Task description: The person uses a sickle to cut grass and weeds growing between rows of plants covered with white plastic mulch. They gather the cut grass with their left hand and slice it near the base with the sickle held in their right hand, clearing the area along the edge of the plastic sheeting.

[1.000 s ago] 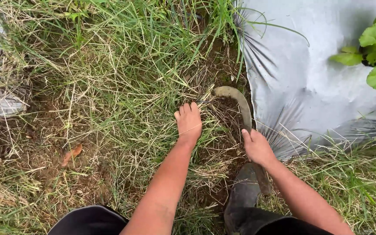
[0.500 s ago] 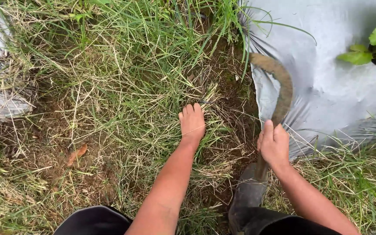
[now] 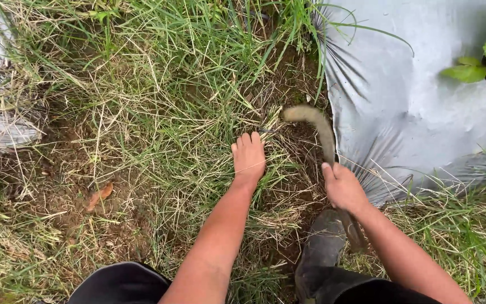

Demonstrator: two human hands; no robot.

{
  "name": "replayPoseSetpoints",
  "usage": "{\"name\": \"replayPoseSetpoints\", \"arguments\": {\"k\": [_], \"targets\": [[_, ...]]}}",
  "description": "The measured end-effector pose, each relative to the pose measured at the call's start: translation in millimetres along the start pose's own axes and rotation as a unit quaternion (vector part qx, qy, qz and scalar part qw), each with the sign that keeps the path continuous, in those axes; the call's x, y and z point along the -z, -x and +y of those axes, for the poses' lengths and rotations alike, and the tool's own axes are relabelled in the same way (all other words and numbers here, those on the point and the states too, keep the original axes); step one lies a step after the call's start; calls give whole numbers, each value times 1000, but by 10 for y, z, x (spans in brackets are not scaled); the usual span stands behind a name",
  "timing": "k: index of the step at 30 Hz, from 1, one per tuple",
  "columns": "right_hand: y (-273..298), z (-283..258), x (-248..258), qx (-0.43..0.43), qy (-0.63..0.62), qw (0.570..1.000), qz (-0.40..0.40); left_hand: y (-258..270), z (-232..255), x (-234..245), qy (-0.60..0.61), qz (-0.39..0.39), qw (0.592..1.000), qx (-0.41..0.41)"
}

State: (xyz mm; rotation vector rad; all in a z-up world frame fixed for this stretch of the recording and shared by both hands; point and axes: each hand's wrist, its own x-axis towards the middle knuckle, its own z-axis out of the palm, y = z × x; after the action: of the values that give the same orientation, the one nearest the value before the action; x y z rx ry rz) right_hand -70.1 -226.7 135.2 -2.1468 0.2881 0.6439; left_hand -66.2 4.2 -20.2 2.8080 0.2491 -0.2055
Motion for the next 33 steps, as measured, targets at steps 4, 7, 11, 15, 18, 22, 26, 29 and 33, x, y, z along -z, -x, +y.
{"name": "replayPoseSetpoints", "arguments": {"k": [4,7,11,15,18,22,26,29,33], "targets": [[-12,-352,211,-80,102,986,-105,-26,-99,-192,-46,11,998,-52],[-200,218,18,-76,139,985,-63,-113,-170,18,-123,49,979,-152],[271,-20,-143,-64,113,992,-2,-326,7,869,-196,-72,955,-211],[487,-135,-145,-78,106,991,13,-542,63,1155,-205,-111,947,-221],[528,-17,-77,-79,112,990,42,-535,62,968,-201,-150,946,-207],[487,-22,53,-56,94,990,84,-259,192,404,-232,-134,948,-170],[411,37,80,-41,93,991,83,-165,198,75,-261,-185,939,-126],[359,4,113,9,88,993,75,-91,83,154,-240,-178,948,-113],[237,-65,118,43,68,994,75,-94,-55,246,-120,-156,977,-78]]}}
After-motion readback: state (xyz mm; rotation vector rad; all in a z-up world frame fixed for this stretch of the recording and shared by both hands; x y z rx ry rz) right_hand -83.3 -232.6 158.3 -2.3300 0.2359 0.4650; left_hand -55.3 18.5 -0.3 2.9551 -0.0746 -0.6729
